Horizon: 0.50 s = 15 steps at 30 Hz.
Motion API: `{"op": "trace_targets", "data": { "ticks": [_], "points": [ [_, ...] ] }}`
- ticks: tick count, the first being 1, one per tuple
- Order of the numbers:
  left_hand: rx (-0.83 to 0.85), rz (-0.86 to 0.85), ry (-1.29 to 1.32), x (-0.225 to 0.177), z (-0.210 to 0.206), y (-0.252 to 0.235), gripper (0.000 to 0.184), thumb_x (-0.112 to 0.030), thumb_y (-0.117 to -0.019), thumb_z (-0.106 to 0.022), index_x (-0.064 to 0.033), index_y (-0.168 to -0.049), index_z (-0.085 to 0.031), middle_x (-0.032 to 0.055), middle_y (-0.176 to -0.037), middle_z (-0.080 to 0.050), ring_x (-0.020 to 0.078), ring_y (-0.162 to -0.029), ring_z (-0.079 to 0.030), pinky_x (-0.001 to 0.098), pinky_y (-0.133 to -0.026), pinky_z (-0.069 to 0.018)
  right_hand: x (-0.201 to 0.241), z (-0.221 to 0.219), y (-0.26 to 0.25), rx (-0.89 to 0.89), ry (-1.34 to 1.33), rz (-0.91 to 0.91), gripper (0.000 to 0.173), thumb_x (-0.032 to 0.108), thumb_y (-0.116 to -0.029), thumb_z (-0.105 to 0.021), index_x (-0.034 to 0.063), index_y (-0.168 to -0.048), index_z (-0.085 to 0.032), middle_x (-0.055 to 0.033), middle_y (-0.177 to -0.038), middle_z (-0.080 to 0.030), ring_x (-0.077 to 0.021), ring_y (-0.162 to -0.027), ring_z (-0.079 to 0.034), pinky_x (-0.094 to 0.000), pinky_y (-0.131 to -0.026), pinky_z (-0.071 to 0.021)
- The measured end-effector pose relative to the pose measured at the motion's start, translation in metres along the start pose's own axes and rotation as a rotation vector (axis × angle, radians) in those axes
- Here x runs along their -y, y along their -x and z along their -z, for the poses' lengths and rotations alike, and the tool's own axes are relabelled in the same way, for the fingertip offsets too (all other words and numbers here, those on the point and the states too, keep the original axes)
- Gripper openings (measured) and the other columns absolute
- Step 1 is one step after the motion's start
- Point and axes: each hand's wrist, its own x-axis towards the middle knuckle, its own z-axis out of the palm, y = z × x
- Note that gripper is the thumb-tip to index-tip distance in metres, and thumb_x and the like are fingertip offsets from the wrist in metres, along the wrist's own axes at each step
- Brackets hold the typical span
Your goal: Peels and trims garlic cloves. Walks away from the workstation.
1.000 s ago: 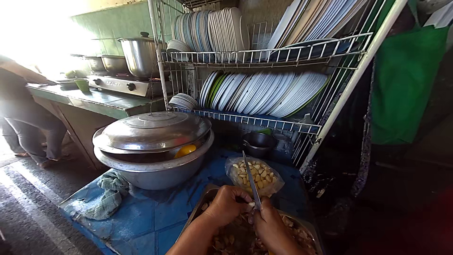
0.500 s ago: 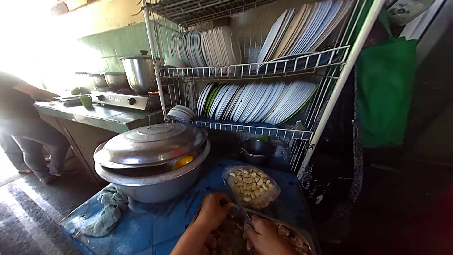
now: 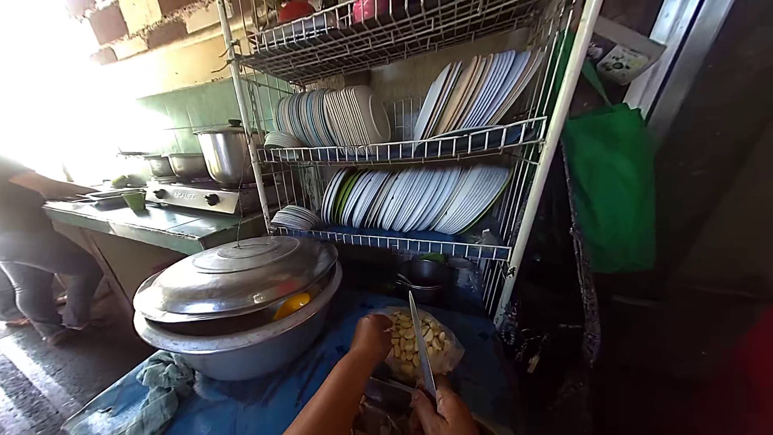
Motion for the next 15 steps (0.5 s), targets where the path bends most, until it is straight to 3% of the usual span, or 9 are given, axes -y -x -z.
{"op": "trace_targets", "data": {
  "ticks": [2,5,8,11,15],
  "points": [
    [0.038,0.011,-0.145,0.003,0.005,0.018,0.028,-0.012,-0.0984,-0.060,-0.0007,-0.121,-0.070,0.0179,-0.122,-0.069,0.0306,-0.118,-0.064,0.0510,-0.104,-0.0487,0.002,-0.001,-0.002,0.027,0.030,-0.004,0.026,0.018,-0.1046,-0.048,-0.0018,-0.119,-0.058,-0.0102,-0.078,-0.068,-0.0215,-0.061,-0.065,-0.0405,-0.061,-0.0560],
    [0.176,0.086,-0.299,0.009,0.010,0.058,0.025,-0.018,-0.0970,-0.065,-0.0043,-0.117,-0.072,0.0175,-0.122,-0.068,0.0337,-0.119,-0.063,0.0568,-0.102,-0.0483,0.004,-0.003,-0.002,0.124,0.104,-0.060,0.026,0.022,-0.1078,-0.046,0.0037,-0.111,-0.063,-0.0059,-0.082,-0.068,-0.0158,-0.058,-0.064,-0.0346,-0.058,-0.0566],
    [0.318,0.139,-0.413,0.011,0.006,0.090,0.026,-0.017,-0.0966,-0.066,-0.0035,-0.118,-0.071,0.0210,-0.128,-0.064,0.0390,-0.124,-0.059,0.0622,-0.102,-0.0465,0.004,-0.005,-0.004,0.175,0.218,-0.097,0.024,0.020,-0.1043,-0.050,0.0057,-0.116,-0.065,-0.0074,-0.083,-0.065,-0.0159,-0.059,-0.062,-0.0354,-0.060,-0.0558],
    [0.328,0.114,-0.465,0.019,-0.015,0.103,0.027,-0.016,-0.0993,-0.061,-0.0028,-0.122,-0.069,0.0235,-0.131,-0.062,0.0420,-0.126,-0.058,0.0641,-0.101,-0.0476,0.004,-0.008,-0.003,0.129,0.239,-0.086,0.027,0.015,-0.1009,-0.054,0.0033,-0.125,-0.061,-0.0109,-0.092,-0.065,-0.0199,-0.069,-0.065,-0.0393,-0.069,-0.0566],
    [0.346,0.065,-0.564,0.014,-0.041,0.105,0.029,-0.011,-0.1008,-0.057,0.0025,-0.125,-0.064,0.0264,-0.135,-0.058,0.0452,-0.125,-0.057,0.0652,-0.095,-0.0491,0.001,-0.010,-0.005,0.067,0.175,-0.055,0.034,0.011,-0.1000,-0.054,0.0004,-0.132,-0.055,-0.0089,-0.094,-0.065,-0.0168,-0.064,-0.063,-0.0347,-0.063,-0.0567]
  ]
}}
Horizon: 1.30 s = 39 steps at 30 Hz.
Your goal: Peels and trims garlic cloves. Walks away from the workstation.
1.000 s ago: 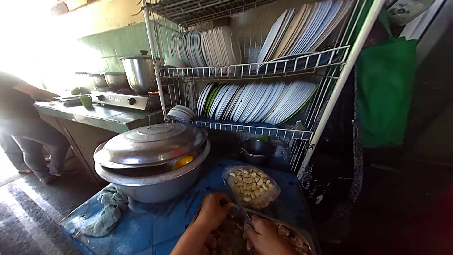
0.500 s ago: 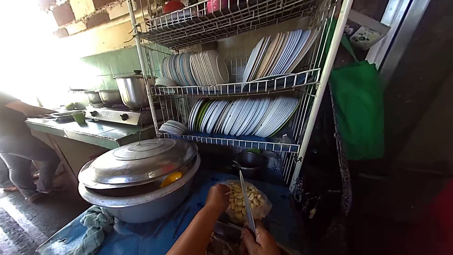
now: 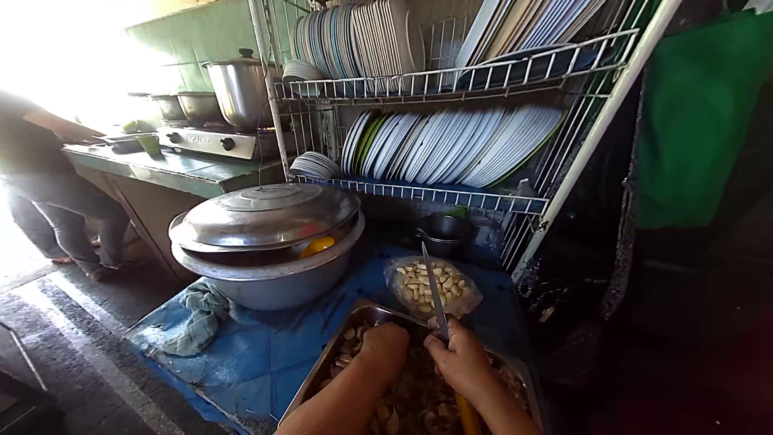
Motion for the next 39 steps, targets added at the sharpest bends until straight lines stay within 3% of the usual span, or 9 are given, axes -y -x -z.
{"op": "trace_targets", "data": {
  "ticks": [3,8,12,19,24,27,31,36,39],
  "points": [
    [0.013,-0.055,-0.033,-0.003,-0.003,-0.001,0.025,-0.003,-0.1011,-0.052,0.0076,-0.121,-0.062,0.0291,-0.131,-0.059,0.0470,-0.121,-0.059,0.0649,-0.093,-0.0501,-0.002,-0.002,-0.001,0.011,-0.032,0.019,0.027,0.009,-0.0993,-0.053,0.0011,-0.125,-0.058,-0.0067,-0.088,-0.066,-0.0145,-0.060,-0.062,-0.0320,-0.059,-0.0553],
    [-0.185,-0.335,0.434,0.037,0.005,-0.008,0.031,-0.024,-0.1028,-0.061,-0.0033,-0.124,-0.071,0.0163,-0.124,-0.070,0.0286,-0.120,-0.064,0.0503,-0.109,-0.0457,-0.001,-0.002,-0.001,0.003,-0.059,0.007,0.024,0.009,-0.0996,-0.054,0.0030,-0.122,-0.059,-0.0067,-0.084,-0.066,-0.0144,-0.058,-0.061,-0.0317,-0.057,-0.0549],
    [-0.175,-0.179,0.230,0.050,0.018,-0.003,0.023,-0.016,-0.1015,-0.059,-0.0054,-0.114,-0.074,0.0157,-0.122,-0.069,0.0313,-0.122,-0.061,0.0522,-0.107,-0.0447,0.001,-0.002,-0.001,0.031,-0.033,-0.008,0.023,0.008,-0.1002,-0.055,0.0019,-0.122,-0.059,-0.0066,-0.084,-0.066,-0.0138,-0.058,-0.061,-0.0307,-0.057,-0.0543],
    [0.105,0.040,-0.053,0.014,0.012,0.008,0.024,-0.004,-0.0968,-0.060,0.0047,-0.118,-0.064,0.0271,-0.132,-0.059,0.0461,-0.122,-0.058,0.0658,-0.092,-0.0508,-0.003,-0.006,-0.004,0.107,0.026,-0.024,0.025,0.011,-0.0999,-0.055,0.0030,-0.124,-0.058,-0.0075,-0.088,-0.066,-0.0145,-0.060,-0.062,-0.0315,-0.060,-0.0548],
    [0.083,-0.065,0.049,0.025,0.014,0.004,0.027,-0.012,-0.0957,-0.064,0.0008,-0.119,-0.067,0.0259,-0.131,-0.060,0.0448,-0.125,-0.056,0.0671,-0.098,-0.0465,0.001,-0.006,-0.003,0.156,0.052,-0.050,0.035,0.013,-0.1024,-0.051,0.0015,-0.136,-0.049,-0.0091,-0.094,-0.065,-0.0161,-0.064,-0.063,-0.0330,-0.062,-0.0561],
    [-0.079,-0.211,0.364,0.043,0.014,-0.001,0.026,-0.017,-0.0944,-0.069,0.0005,-0.114,-0.070,0.0200,-0.116,-0.068,0.0341,-0.112,-0.063,0.0554,-0.100,-0.0482,0.004,-0.006,-0.001,0.189,0.049,-0.051,0.038,0.013,-0.1047,-0.048,0.0023,-0.140,-0.043,-0.0101,-0.098,-0.064,-0.0171,-0.066,-0.063,-0.0347,-0.062,-0.0560],
    [-0.200,-0.261,0.658,0.046,0.016,0.000,0.028,-0.014,-0.0867,-0.081,0.0018,-0.106,-0.067,0.0121,-0.100,-0.069,0.0177,-0.089,-0.066,0.0360,-0.087,-0.0545,0.007,-0.007,0.001,0.246,0.041,-0.019,0.036,0.011,-0.1045,-0.045,0.0014,-0.139,-0.044,-0.0098,-0.098,-0.065,-0.0168,-0.064,-0.063,-0.0347,-0.061,-0.0560],
    [-0.211,-0.270,0.846,0.046,0.015,-0.001,0.030,-0.012,-0.0850,-0.083,0.0016,-0.106,-0.067,0.0095,-0.096,-0.069,0.0114,-0.082,-0.066,0.0282,-0.078,-0.0558,0.007,-0.008,0.003,0.251,-0.008,0.031,0.031,0.010,-0.1033,-0.044,0.0028,-0.133,-0.047,-0.0076,-0.095,-0.064,-0.0141,-0.061,-0.061,-0.0316,-0.057,-0.0549],
    [-0.146,-0.256,0.998,0.046,0.017,0.002,0.023,-0.009,-0.0925,-0.075,0.0013,-0.112,-0.068,0.0086,-0.101,-0.070,0.0093,-0.083,-0.069,0.0250,-0.079,-0.0591,0.006,-0.007,0.002,0.243,-0.036,0.044,0.030,0.009,-0.1029,-0.043,0.0038,-0.132,-0.048,-0.0061,-0.094,-0.065,-0.0130,-0.059,-0.061,-0.0306,-0.056,-0.0547]
  ]
}}
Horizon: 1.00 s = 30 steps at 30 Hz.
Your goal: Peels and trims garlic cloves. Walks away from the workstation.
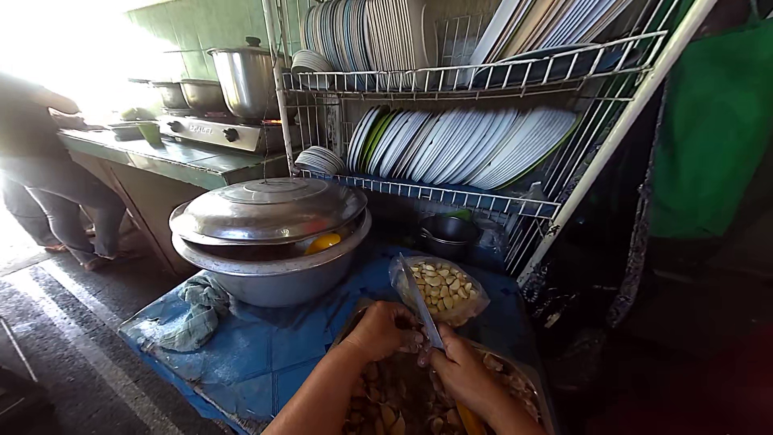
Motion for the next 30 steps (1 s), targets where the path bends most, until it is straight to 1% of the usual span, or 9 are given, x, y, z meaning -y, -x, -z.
{"op": "trace_targets", "data": {
  "ticks": [3,6,8,10,13,17,21,25,30],
  "points": [
    [-0.018,0.014,0.066,0.000,-0.001,-0.001,0.018,-0.005,-0.0931,-0.073,0.0016,-0.109,-0.069,0.0080,-0.100,-0.071,0.0095,-0.083,-0.071,0.0247,-0.080,-0.0604,0.001,0.000,0.001,-0.017,-0.024,0.015,0.030,0.010,-0.1023,-0.043,0.0032,-0.132,-0.049,-0.0055,-0.093,-0.065,-0.0121,-0.058,-0.060,-0.0297,-0.055,-0.0540],
    [-0.100,-0.021,0.039,0.001,-0.004,-0.002,0.018,-0.004,-0.0867,-0.080,0.0003,-0.101,-0.070,0.0069,-0.091,-0.072,0.0092,-0.075,-0.070,0.0239,-0.073,-0.0599,0.001,-0.001,0.002,-0.042,-0.049,0.035,0.031,0.009,-0.1011,-0.044,0.0027,-0.131,-0.048,-0.0052,-0.092,-0.065,-0.0119,-0.058,-0.060,-0.0291,-0.054,-0.0534],
    [-0.133,-0.025,0.017,-0.001,-0.006,-0.002,0.024,-0.008,-0.0847,-0.083,0.0001,-0.101,-0.067,0.0065,-0.086,-0.071,0.0090,-0.069,-0.069,0.0237,-0.067,-0.0593,0.001,-0.001,0.002,-0.053,-0.056,0.057,0.030,0.009,-0.1008,-0.044,0.0034,-0.130,-0.048,-0.0042,-0.091,-0.065,-0.0112,-0.058,-0.060,-0.0283,-0.054,-0.0536],
    [-0.140,-0.047,0.016,-0.001,-0.007,-0.002,0.027,-0.010,-0.0834,-0.085,-0.0003,-0.099,-0.065,0.0055,-0.084,-0.069,0.0085,-0.068,-0.067,0.0232,-0.066,-0.0583,0.000,0.000,0.002,-0.056,-0.063,0.075,0.030,0.008,-0.1003,-0.044,0.0032,-0.129,-0.048,-0.0038,-0.090,-0.065,-0.0108,-0.058,-0.060,-0.0278,-0.054,-0.0537],
    [-0.134,-0.124,0.040,0.002,-0.007,-0.002,0.024,-0.009,-0.0814,-0.086,-0.0012,-0.095,-0.067,0.0038,-0.083,-0.069,0.0071,-0.072,-0.067,0.0226,-0.070,-0.0573,0.000,0.000,0.003,-0.066,-0.079,0.089,0.029,0.008,-0.0995,-0.043,0.0037,-0.128,-0.047,-0.0028,-0.088,-0.064,-0.0099,-0.057,-0.059,-0.0270,-0.053,-0.0533],
    [-0.108,-0.171,0.056,0.003,-0.006,-0.002,0.016,-0.005,-0.0877,-0.079,-0.0002,-0.101,-0.072,0.0047,-0.091,-0.072,0.0069,-0.080,-0.069,0.0233,-0.078,-0.0586,0.001,0.001,0.003,-0.092,-0.094,0.079,0.028,0.007,-0.0999,-0.042,0.0039,-0.127,-0.046,-0.0024,-0.088,-0.064,-0.0093,-0.057,-0.059,-0.0259,-0.053,-0.0528],
    [-0.125,-0.166,0.061,0.002,-0.006,-0.001,0.012,-0.003,-0.0874,-0.078,-0.0002,-0.098,-0.073,0.0053,-0.092,-0.073,0.0072,-0.082,-0.069,0.0243,-0.079,-0.0589,0.000,0.000,0.003,-0.123,-0.112,0.095,0.032,0.006,-0.0992,-0.043,0.0018,-0.131,-0.046,-0.0030,-0.089,-0.064,-0.0101,-0.058,-0.060,-0.0271,-0.054,-0.0534],
    [-0.154,-0.179,0.036,0.001,-0.009,-0.001,0.008,-0.004,-0.0855,-0.081,-0.0016,-0.092,-0.075,0.0034,-0.091,-0.075,0.0045,-0.081,-0.068,0.0228,-0.079,-0.0570,0.000,-0.001,0.002,-0.118,-0.097,0.097,0.030,0.007,-0.1001,-0.042,0.0019,-0.129,-0.046,-0.0029,-0.089,-0.064,-0.0102,-0.059,-0.060,-0.0270,-0.055,-0.0536],
    [-0.181,-0.246,-0.004,0.003,-0.014,-0.002,0.004,-0.004,-0.0860,-0.079,-0.0015,-0.087,-0.075,0.0045,-0.092,-0.074,0.0039,-0.083,-0.068,0.0219,-0.079,-0.0563,0.000,-0.003,0.002,-0.127,-0.074,0.101,0.028,0.007,-0.1012,-0.042,0.0002,-0.128,-0.046,-0.0040,-0.087,-0.062,-0.0109,-0.060,-0.060,-0.0281,-0.056,-0.0539]
  ]
}}
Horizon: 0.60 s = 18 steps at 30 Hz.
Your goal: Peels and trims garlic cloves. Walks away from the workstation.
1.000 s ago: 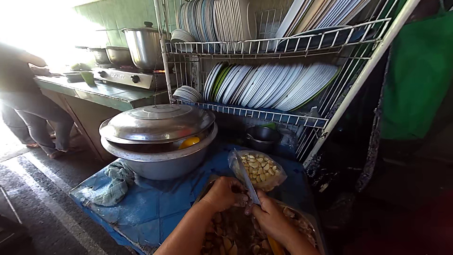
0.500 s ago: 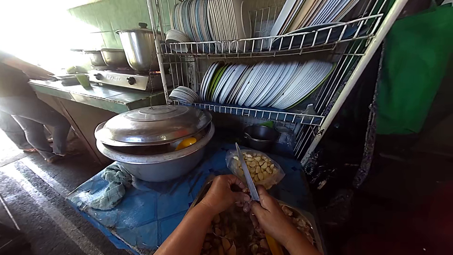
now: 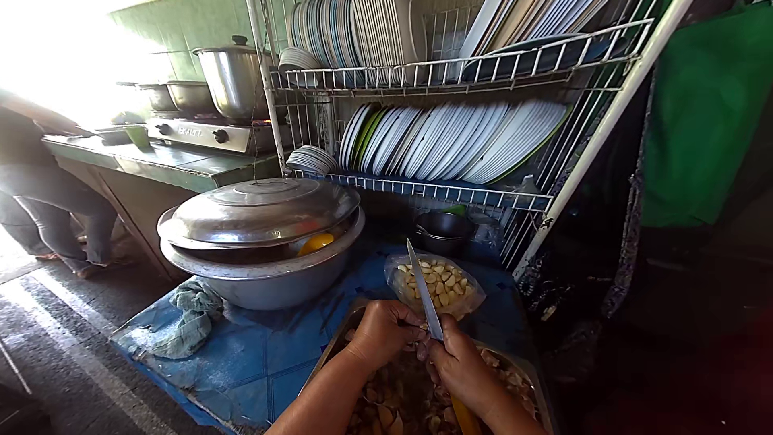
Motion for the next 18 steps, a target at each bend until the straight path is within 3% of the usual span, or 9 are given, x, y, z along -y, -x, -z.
{"op": "trace_targets", "data": {
  "ticks": [7,18],
  "points": [
    [-0.011,-0.229,-0.240,-0.001,-0.010,0.004,0.008,-0.004,-0.0884,-0.072,-0.0002,-0.083,-0.077,0.0089,-0.088,-0.071,0.0078,-0.087,-0.065,0.0222,-0.082,-0.0523,0.003,-0.004,-0.002,-0.028,0.139,-0.088,0.025,0.005,-0.1022,-0.044,-0.0009,-0.126,-0.044,-0.0073,-0.086,-0.059,-0.0158,-0.067,-0.063,-0.0339,-0.066,-0.0560],
    [-0.021,-0.364,-0.248,0.003,-0.010,0.004,0.010,-0.001,-0.0893,-0.069,0.0005,-0.085,-0.077,0.0101,-0.090,-0.074,0.0093,-0.090,-0.069,0.0227,-0.085,-0.0542,0.005,-0.002,-0.002,-0.032,0.228,-0.080,0.021,0.008,-0.1045,-0.042,0.0000,-0.123,-0.046,-0.0079,-0.083,-0.059,-0.0177,-0.068,-0.063,-0.0363,-0.069,-0.0559]
  ]
}}
